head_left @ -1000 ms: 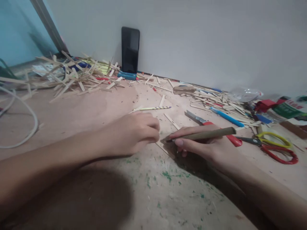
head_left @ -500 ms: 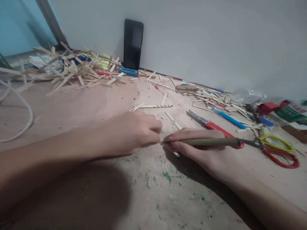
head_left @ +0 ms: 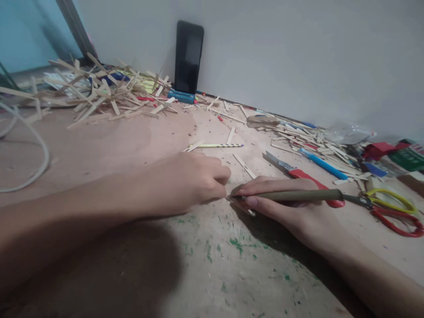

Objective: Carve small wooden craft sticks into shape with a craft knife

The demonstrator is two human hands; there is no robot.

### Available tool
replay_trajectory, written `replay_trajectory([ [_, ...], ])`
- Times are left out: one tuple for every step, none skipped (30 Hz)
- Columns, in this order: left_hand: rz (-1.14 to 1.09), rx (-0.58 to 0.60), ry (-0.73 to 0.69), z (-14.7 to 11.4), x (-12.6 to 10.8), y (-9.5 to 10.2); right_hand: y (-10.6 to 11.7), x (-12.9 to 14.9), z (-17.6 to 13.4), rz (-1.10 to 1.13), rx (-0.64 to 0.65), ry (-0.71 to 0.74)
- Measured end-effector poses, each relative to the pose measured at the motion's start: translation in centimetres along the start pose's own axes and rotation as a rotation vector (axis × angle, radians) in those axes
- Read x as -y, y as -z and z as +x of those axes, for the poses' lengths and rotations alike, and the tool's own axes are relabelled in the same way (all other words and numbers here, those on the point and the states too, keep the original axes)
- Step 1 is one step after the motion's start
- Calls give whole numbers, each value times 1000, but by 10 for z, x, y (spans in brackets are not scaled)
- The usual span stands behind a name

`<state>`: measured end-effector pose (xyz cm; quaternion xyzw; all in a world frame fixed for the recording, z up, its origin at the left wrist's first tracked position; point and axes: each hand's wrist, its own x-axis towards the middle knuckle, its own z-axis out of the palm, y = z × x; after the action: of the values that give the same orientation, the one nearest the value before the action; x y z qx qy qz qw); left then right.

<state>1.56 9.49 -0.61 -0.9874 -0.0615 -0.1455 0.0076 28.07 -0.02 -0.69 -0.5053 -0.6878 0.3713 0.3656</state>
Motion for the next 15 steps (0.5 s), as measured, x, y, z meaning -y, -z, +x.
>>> replay_trajectory([
  [-1, 1, -1, 0, 0, 0, 0, 0, 0, 1, 5, 1],
  [-1, 2, -2, 0, 0, 0, 1, 0, 0, 1, 7, 3],
  [0, 3, -1, 0, -1, 0, 1, 0, 0, 1, 10, 6],
  [2, 4, -1, 1, -1, 1, 2, 0, -1, -1, 14, 8],
  [5, 4, -1, 1, -1, 1, 3, 1, -1, -3, 20, 9],
  [8, 6, 1, 2, -2, 1, 3, 1, -1, -6, 27, 9],
  [11, 8, 1, 3, -3, 2, 4, 1, -1, -8, 34, 11],
  [16, 11, 1, 3, -3, 3, 4, 2, 0, -9, 38, 13],
  [22, 14, 3, 4, -4, 3, 4, 2, 0, -9, 40, 17],
  [27, 19, 4, 5, -5, 4, 4, 2, 0, -8, 38, 21],
  [32, 23, 6, 5, -5, 4, 3, 2, 0, -5, 31, 27],
  [37, 27, 7, 6, -6, 5, 3, 1, 0, 0, 24, 33],
  [40, 31, 7, 6, -6, 5, 2, 1, 0, 4, 19, 39],
  [43, 35, 7, 6, -6, 6, 1, 1, 0, 7, 13, 44],
  [45, 36, 5, 6, -7, 6, 1, 0, 0, 10, 8, 47],
])
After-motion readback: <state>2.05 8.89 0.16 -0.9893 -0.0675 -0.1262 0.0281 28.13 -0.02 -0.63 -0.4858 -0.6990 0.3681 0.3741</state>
